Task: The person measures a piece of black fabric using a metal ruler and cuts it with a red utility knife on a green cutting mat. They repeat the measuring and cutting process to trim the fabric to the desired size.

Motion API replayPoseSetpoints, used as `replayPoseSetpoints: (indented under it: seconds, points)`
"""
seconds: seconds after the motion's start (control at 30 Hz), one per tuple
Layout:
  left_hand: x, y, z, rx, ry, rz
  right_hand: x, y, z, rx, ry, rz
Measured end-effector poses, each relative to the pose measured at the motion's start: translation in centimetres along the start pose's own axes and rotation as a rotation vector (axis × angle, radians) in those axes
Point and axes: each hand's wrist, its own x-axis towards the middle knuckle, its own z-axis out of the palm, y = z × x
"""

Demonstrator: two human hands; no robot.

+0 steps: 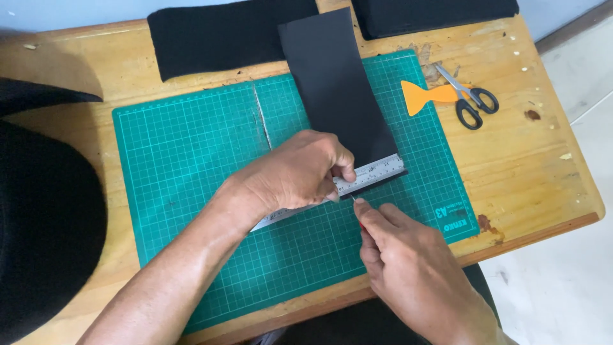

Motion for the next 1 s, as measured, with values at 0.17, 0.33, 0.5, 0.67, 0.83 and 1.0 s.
replayPoseSetpoints:
  seconds: [0.17,0.33,0.5,0.67,0.83,1.0]
  points:
    - [0.5,-0.5,0.3,0.002,0.017,-0.004,0.1,-0.4,0.0,0.004,-0.004,0.026]
    - [0.5,-0.6,0.7,0.038,0.057,0.045,0.0,-0.5,-0.1,-0.053,-0.025,0.022]
    - [0.5,-0.6,0.6,0.004,0.059,0.026,-0.2,-0.4,-0.1,-0.006,-0.070,0.062]
    - [0.6,-0.9,0.8,0.028,0.065,0.038,-0.6,-0.1,0.3,-0.009,-0.030,0.053]
    - [0.2,-0.2,0.0,0.037,0.027,0.011,-1.7,0.1,0.5,0.122,0.071,0.081]
    - [0.3,-0.4,0.0,0.003,0.020,0.003,-2.9,-0.5,0.7,0.173,0.310,0.077]
